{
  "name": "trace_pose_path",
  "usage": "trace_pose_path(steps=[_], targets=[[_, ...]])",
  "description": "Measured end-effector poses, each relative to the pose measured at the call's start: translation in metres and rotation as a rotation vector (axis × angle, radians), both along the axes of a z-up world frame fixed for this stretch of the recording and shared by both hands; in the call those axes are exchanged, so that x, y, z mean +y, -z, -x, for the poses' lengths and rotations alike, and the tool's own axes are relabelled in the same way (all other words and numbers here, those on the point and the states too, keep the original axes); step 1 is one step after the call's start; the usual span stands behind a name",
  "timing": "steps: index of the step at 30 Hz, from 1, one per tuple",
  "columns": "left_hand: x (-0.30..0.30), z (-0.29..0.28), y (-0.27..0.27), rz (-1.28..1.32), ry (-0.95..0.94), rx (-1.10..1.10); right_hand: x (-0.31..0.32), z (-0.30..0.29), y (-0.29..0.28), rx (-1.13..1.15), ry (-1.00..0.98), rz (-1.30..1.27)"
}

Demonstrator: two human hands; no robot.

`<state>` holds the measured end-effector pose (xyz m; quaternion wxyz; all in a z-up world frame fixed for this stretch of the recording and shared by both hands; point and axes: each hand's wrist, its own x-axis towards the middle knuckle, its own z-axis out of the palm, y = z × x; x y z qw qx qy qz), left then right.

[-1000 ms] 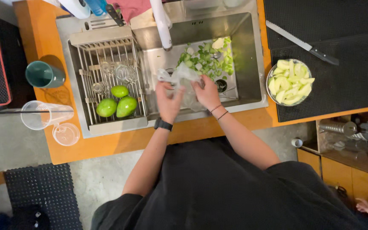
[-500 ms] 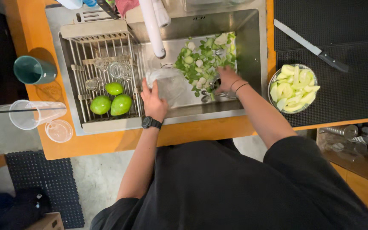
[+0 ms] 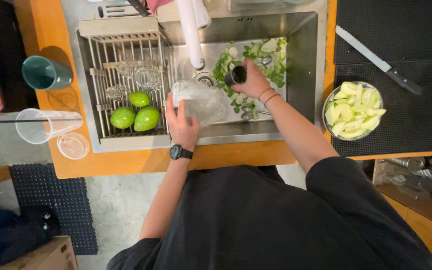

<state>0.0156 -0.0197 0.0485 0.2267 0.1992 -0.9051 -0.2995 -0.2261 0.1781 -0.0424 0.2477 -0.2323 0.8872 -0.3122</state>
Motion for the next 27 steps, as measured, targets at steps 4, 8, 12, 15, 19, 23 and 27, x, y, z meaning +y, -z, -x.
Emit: trace_pose_path(steps=[4,8,12,15,19,23,27], targets=[[-0.001,0.006,-0.001,-0.037,-0.017,0.001,-0.016,-0.001,-0.02,0.082,0.052,0.163],[-0.002,0.007,0.0,0.005,0.005,0.048,0.002,-0.002,-0.073,0.274,-0.026,0.375],[0.0,0.007,-0.001,-0.052,0.006,0.003,0.022,-0.004,-0.133,0.496,-0.046,0.356],[0.001,0.008,-0.001,-0.046,-0.011,-0.021,0.036,-0.005,-0.127,0.209,0.165,0.511],[0.001,0.007,0.003,-0.081,-0.006,-0.032,0.053,0.017,-0.03,-0.016,-0.076,-0.764],[0.003,0.003,0.003,-0.048,-0.004,0.015,0.088,0.027,0.018,0.032,0.057,-0.562],[-0.002,0.01,0.005,-0.044,0.008,0.008,0.079,0.007,-0.001,0.041,0.27,-0.094]])
